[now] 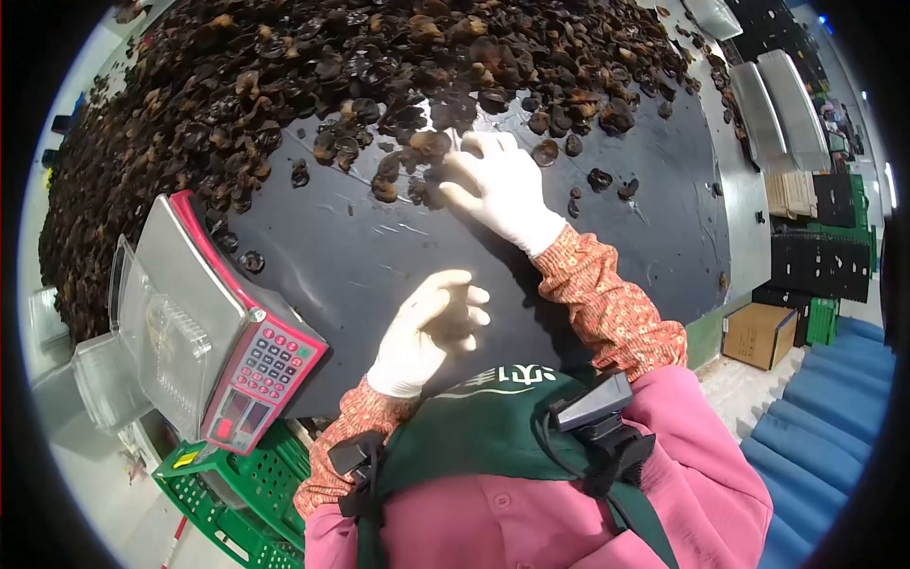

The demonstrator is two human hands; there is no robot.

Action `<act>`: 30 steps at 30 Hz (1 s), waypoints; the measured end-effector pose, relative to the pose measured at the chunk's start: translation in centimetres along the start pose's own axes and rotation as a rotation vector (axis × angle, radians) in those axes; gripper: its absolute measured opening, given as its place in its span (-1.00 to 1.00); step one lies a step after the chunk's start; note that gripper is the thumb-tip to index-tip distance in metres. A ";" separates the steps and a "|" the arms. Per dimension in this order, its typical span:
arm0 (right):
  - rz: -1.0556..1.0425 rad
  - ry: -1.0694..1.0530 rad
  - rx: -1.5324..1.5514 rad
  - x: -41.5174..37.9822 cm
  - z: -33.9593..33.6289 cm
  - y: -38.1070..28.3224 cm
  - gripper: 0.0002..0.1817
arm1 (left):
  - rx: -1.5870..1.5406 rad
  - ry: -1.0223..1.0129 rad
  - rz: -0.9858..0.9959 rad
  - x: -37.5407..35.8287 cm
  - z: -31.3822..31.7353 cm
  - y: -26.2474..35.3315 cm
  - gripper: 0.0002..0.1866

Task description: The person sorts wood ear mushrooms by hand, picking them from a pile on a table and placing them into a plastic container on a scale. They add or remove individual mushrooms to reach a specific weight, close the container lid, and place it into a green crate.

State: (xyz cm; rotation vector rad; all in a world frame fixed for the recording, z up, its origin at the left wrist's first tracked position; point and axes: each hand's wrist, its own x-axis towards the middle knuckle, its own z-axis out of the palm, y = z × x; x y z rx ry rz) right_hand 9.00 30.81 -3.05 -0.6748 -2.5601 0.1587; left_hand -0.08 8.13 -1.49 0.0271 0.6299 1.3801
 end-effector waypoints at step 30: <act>0.509 -0.620 1.699 14.4 -4.7 -28.4 -0.65 | 1.326 1.209 1.149 -24.3 -6.2 16.9 -0.60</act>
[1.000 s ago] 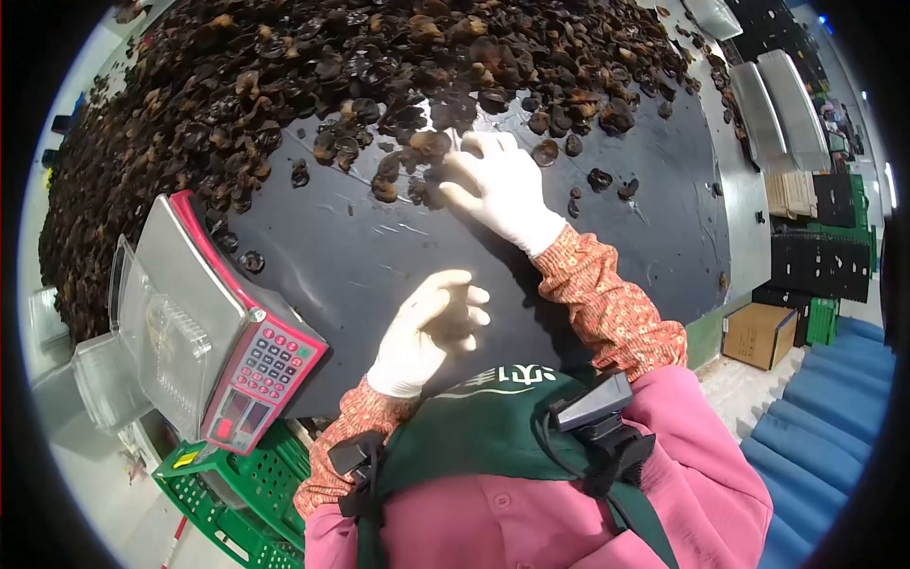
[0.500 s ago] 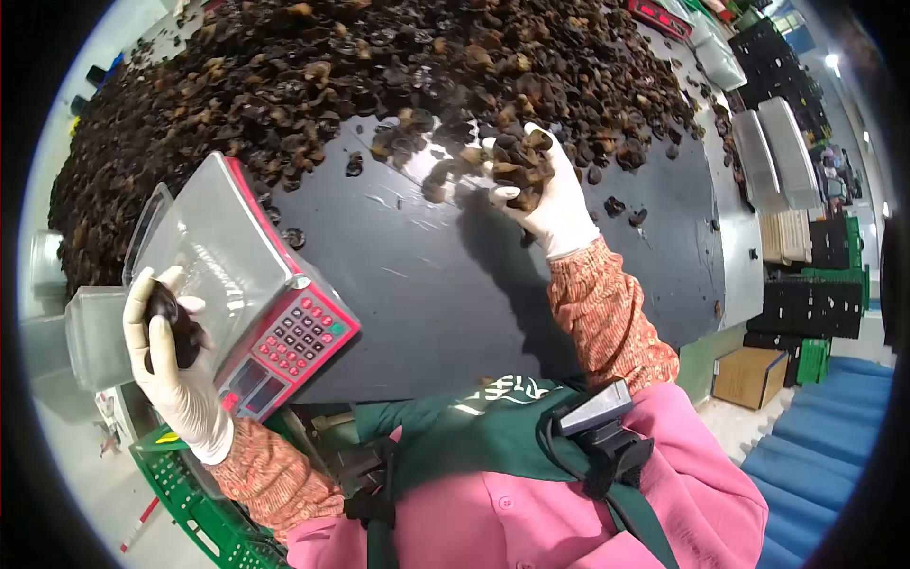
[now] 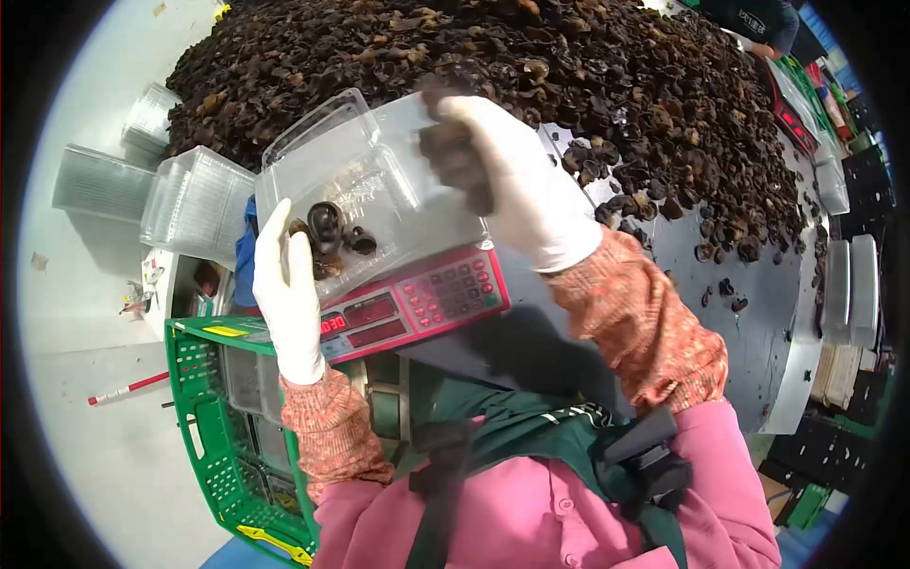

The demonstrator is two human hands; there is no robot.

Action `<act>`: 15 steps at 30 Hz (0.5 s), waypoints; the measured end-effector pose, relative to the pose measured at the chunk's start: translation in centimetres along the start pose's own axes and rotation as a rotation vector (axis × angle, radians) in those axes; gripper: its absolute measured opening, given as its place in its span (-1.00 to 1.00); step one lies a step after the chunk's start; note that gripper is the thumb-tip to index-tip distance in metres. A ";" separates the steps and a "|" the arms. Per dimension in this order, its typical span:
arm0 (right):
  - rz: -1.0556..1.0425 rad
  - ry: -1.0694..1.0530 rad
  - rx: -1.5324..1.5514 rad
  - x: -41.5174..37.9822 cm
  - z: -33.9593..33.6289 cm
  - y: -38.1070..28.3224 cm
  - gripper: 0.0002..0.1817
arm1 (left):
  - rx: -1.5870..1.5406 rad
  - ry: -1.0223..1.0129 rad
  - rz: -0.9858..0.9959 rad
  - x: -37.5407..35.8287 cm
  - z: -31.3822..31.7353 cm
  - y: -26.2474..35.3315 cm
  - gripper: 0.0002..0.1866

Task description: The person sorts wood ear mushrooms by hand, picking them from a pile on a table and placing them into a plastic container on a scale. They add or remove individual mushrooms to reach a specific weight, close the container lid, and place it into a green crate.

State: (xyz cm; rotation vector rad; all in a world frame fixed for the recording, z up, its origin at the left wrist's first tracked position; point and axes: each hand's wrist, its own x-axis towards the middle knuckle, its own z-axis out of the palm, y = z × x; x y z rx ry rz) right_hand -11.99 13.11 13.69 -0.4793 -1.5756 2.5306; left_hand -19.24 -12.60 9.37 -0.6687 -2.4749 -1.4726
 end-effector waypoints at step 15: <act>-1.159 0.105 -1.204 0.4 -9.5 3.8 -0.65 | 0.186 0.066 -0.008 -1.4 0.7 -0.6 -0.49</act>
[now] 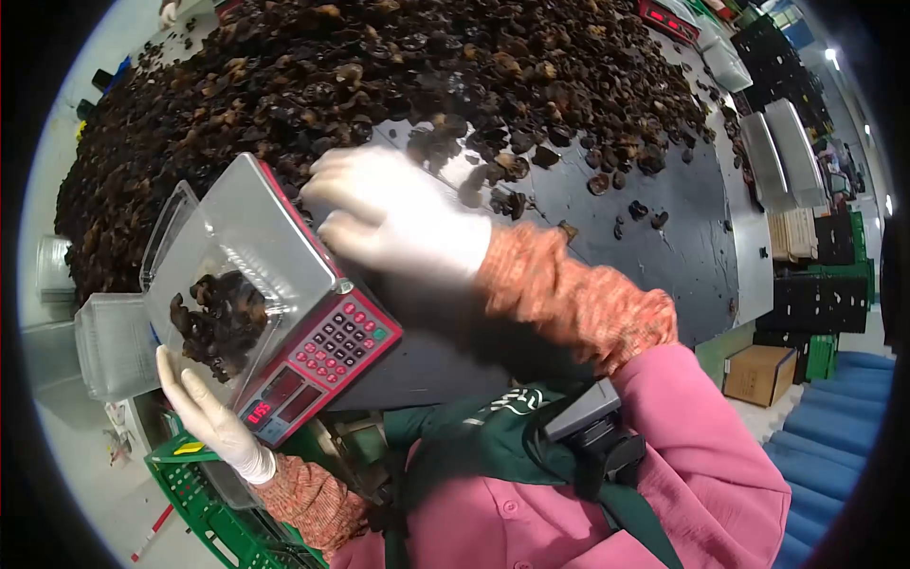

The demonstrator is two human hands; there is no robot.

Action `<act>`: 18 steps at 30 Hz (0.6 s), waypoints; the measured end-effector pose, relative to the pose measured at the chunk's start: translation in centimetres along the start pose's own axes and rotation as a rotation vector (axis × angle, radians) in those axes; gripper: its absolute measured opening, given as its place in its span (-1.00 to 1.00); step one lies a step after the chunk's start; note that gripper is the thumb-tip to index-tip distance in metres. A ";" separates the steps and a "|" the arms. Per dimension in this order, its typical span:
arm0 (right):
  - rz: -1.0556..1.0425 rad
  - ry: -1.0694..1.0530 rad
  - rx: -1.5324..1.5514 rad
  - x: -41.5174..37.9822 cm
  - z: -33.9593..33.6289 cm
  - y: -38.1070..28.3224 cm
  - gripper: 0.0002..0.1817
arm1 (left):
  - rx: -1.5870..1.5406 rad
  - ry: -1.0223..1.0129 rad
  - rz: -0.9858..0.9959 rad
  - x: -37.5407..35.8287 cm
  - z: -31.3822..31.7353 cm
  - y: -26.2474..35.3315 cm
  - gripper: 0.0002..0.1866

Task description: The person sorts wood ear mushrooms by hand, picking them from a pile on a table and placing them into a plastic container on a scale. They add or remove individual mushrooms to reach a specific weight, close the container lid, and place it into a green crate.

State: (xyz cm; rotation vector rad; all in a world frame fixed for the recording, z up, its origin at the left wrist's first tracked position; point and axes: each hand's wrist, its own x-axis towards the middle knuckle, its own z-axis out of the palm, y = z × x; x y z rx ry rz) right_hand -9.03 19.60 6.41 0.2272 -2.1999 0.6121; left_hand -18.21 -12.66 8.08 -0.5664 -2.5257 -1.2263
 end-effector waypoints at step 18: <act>1.093 0.315 -0.065 -23.3 -17.4 1.2 -0.83 | -0.496 -1.003 -0.089 -5.8 14.6 13.0 -0.61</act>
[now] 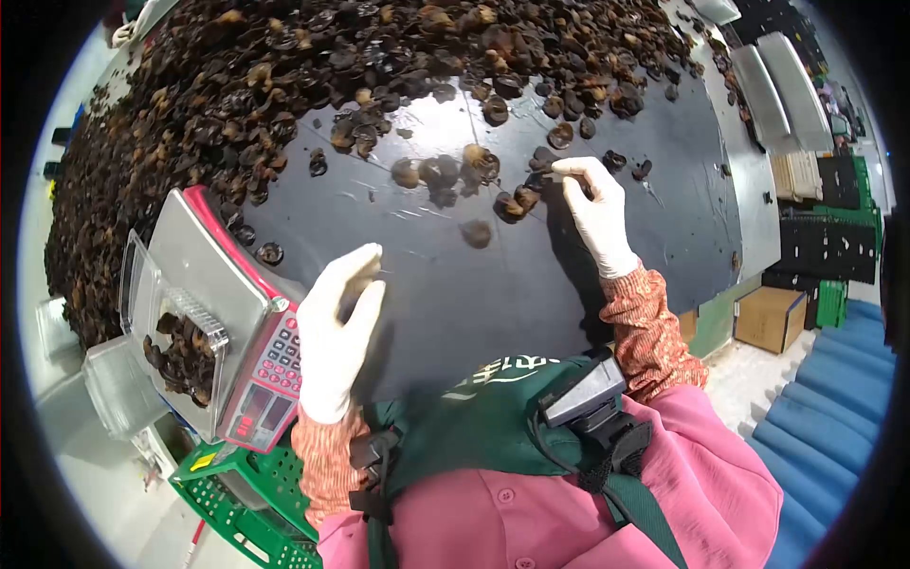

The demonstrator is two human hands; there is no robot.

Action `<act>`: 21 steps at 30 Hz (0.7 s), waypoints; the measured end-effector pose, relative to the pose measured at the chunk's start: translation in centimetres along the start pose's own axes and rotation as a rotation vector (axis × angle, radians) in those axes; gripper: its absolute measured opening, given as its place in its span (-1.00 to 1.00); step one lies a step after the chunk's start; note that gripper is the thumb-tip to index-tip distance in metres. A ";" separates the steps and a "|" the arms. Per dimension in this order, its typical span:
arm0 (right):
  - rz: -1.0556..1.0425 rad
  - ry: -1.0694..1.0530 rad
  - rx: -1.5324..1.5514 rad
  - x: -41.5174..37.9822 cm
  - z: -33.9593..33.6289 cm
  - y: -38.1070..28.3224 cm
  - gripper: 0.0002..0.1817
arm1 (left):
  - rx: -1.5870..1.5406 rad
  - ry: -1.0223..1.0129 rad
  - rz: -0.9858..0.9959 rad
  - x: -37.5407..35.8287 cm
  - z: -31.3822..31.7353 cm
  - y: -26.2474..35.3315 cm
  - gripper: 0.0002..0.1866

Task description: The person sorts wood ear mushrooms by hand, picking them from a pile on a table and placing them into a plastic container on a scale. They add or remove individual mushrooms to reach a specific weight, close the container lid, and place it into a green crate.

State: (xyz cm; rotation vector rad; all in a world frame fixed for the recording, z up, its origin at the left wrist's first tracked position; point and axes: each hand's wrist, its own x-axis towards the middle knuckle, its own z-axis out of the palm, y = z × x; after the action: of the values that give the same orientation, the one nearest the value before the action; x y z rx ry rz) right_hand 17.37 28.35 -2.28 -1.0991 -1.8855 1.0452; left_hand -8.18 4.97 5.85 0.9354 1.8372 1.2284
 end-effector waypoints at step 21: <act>-0.495 -0.208 -0.518 6.1 7.1 -2.4 -0.77 | 0.560 0.080 0.467 11.8 7.8 -5.0 -0.75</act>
State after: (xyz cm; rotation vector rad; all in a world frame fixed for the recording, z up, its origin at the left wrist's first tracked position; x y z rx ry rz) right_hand 8.13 31.10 -2.13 -0.7306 -2.5110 0.4082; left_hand -7.92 16.99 -3.12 1.7205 2.1495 1.0242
